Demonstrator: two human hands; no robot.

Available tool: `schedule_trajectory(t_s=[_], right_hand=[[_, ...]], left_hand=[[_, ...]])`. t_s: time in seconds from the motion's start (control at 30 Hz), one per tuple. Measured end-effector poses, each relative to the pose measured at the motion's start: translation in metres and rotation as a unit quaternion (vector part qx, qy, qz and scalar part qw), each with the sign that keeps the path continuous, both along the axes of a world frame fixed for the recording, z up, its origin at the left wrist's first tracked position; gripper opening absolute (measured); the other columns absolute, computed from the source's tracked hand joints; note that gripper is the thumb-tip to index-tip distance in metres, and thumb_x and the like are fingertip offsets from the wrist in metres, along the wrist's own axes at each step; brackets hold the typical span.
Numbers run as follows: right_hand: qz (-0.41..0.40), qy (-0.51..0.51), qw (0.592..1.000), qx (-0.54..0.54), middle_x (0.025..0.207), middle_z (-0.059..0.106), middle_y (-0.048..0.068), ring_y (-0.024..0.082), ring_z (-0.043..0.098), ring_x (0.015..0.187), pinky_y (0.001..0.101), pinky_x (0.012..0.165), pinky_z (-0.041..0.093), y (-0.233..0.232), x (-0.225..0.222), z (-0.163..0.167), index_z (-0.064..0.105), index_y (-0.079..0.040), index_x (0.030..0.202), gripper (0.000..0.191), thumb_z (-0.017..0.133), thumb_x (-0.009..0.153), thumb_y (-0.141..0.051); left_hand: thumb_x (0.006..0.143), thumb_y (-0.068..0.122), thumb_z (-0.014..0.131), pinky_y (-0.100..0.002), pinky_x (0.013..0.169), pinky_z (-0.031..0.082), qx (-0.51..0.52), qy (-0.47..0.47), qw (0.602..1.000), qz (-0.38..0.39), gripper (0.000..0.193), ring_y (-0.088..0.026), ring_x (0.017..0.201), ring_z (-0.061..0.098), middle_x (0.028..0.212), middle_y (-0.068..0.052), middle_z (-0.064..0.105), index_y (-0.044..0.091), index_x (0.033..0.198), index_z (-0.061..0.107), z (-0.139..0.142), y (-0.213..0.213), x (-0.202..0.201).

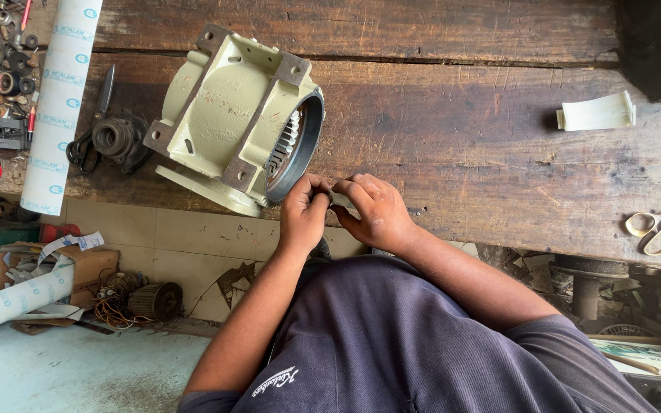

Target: The person places small white plastic spacers into the stator slots of a motor housing on a wooden workbench. They repeatedly pick up spacers, insert them into the slots, and adjust their position by hand.

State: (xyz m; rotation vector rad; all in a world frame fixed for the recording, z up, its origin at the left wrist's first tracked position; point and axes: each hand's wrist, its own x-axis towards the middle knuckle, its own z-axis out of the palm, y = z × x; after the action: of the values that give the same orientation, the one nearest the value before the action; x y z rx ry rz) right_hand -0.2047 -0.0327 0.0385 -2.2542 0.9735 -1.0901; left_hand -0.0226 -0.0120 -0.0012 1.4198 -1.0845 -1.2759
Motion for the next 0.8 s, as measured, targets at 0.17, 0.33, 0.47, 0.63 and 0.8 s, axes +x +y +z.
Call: schedule_trajectory(t_s=[0.17,0.33,0.47,0.63,0.8], right_hand=[[0.007,-0.004,1.000,0.027,0.101,0.065,0.014,0.035,0.066,0.094,0.0440,0.076,0.055,0.000,0.000,0.000,0.060,-0.003,0.118,0.047,0.081,0.076,-0.010],[0.003,0.006,0.998,0.066,0.101,0.066,0.014,0.036,0.067,0.095,0.0446,0.077,0.055,0.002,0.002,0.002,0.061,-0.005,0.117,0.044,0.082,0.079,-0.013],[0.016,-0.023,0.993,0.112,0.102,0.069,0.016,0.036,0.069,0.093,0.0434,0.076,0.056,0.003,-0.002,0.003,0.061,-0.003,0.118,0.044,0.082,0.082,-0.017],[0.065,-0.078,0.945,0.312,0.091,0.074,0.010,0.021,0.075,0.082,0.0346,0.073,0.060,-0.006,-0.013,-0.013,0.065,-0.003,0.107,0.021,0.075,0.090,-0.010],[0.031,-0.150,0.912,0.379,0.085,0.069,0.009,0.020,0.066,0.075,0.0343,0.064,0.055,-0.008,-0.016,-0.050,0.062,-0.001,0.101,0.016,0.074,0.090,-0.004]], left_hand=[[0.093,-0.006,0.053,-0.022,0.068,0.050,-0.058,-0.026,0.998,-0.025,0.015,-0.004,0.076,0.057,0.085,0.003,0.061,0.005,0.100,0.060,-0.002,0.002,0.003],[0.094,-0.006,0.053,-0.021,0.068,0.047,-0.059,-0.016,0.998,-0.013,0.014,-0.003,0.076,0.054,0.085,0.003,0.060,0.005,0.099,0.060,-0.009,0.003,0.005],[0.094,-0.006,0.054,-0.021,0.069,0.045,-0.082,-0.042,0.996,-0.001,0.013,-0.004,0.077,0.054,0.087,0.003,0.060,0.004,0.097,0.061,-0.008,0.003,0.010],[0.095,-0.005,0.055,-0.023,0.077,0.049,-0.134,-0.074,0.988,-0.037,0.013,-0.007,0.086,0.059,0.095,0.000,0.066,0.003,0.099,0.064,0.001,0.005,0.014],[0.101,0.008,0.063,-0.023,0.076,0.049,-0.131,0.054,0.988,-0.058,0.014,-0.008,0.088,0.056,0.122,-0.001,0.064,0.006,0.115,0.060,0.001,0.002,0.010]])
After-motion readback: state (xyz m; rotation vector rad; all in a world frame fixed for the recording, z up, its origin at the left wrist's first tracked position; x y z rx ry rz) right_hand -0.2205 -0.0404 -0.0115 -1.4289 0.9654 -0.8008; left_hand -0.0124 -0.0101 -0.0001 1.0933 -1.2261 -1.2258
